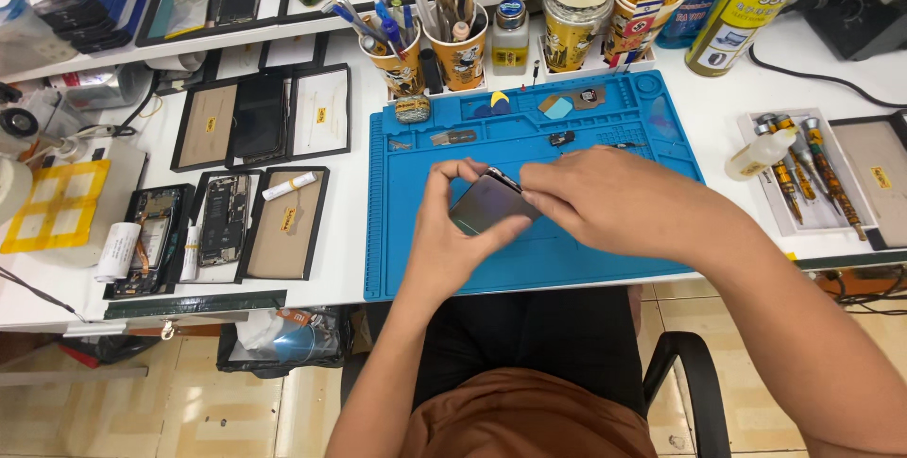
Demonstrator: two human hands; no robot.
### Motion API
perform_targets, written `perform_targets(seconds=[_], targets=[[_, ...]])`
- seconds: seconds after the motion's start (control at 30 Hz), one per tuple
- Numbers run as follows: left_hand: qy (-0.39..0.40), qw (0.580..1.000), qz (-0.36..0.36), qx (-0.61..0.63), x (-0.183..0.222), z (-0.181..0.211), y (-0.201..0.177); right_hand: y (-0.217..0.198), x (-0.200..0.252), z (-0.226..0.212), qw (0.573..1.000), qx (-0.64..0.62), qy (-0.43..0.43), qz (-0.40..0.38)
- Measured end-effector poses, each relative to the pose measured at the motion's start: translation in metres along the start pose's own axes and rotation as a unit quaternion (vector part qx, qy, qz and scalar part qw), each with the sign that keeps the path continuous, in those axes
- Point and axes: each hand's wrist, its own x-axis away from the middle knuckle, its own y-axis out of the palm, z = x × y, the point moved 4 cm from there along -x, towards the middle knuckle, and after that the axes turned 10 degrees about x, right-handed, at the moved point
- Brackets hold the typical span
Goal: The person applies adhesive along the edges of a smartphone's back cover using a small bottle and a plastic pry tool. They repeatedly apply glue and press the edges to secure the back panel while working on a blue anti-static mat.
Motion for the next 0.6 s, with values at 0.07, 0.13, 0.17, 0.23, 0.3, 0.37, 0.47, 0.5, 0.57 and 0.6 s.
perform_targets(seconds=[0.07, 0.13, 0.17, 0.23, 0.3, 0.37, 0.47, 0.5, 0.57, 0.6], targets=[[0.012, 0.999, 0.008, -0.040, 0.002, -0.006, 0.003, -0.005, -0.001, -0.004, 1.000, -0.001, 0.006, -0.002], [0.023, 0.997, 0.016, -0.079, 0.001, -0.016, 0.004, -0.007, -0.001, -0.008, 1.000, -0.003, 0.012, -0.004], [0.083, 0.992, 0.030, -0.093, 0.000, -0.019, 0.004, -0.012, 0.001, -0.009, 0.999, -0.020, 0.017, 0.040], [0.143, 0.983, 0.043, -0.105, 0.001, -0.016, 0.006, -0.014, 0.001, -0.009, 0.996, -0.035, 0.023, 0.083], [0.184, 0.974, 0.034, -0.125, 0.004, -0.004, 0.011, -0.011, -0.002, -0.006, 0.994, -0.048, 0.037, 0.094], [0.192, 0.970, 0.027, -0.149, 0.000, -0.017, 0.011, -0.008, -0.001, -0.003, 0.994, -0.048, 0.044, 0.090], [0.189, 0.964, 0.012, -0.187, -0.002, -0.030, 0.014, -0.002, 0.000, 0.000, 0.993, -0.054, 0.050, 0.087], [0.179, 0.963, 0.005, -0.201, -0.003, -0.033, 0.015, -0.001, 0.001, 0.001, 0.993, -0.057, 0.048, 0.089], [0.181, 0.961, 0.008, -0.207, -0.001, -0.027, 0.016, 0.002, 0.002, 0.003, 0.992, -0.063, 0.042, 0.099], [0.183, 0.960, 0.011, -0.214, -0.001, -0.024, 0.017, 0.003, 0.003, 0.004, 0.991, -0.070, 0.036, 0.110]])
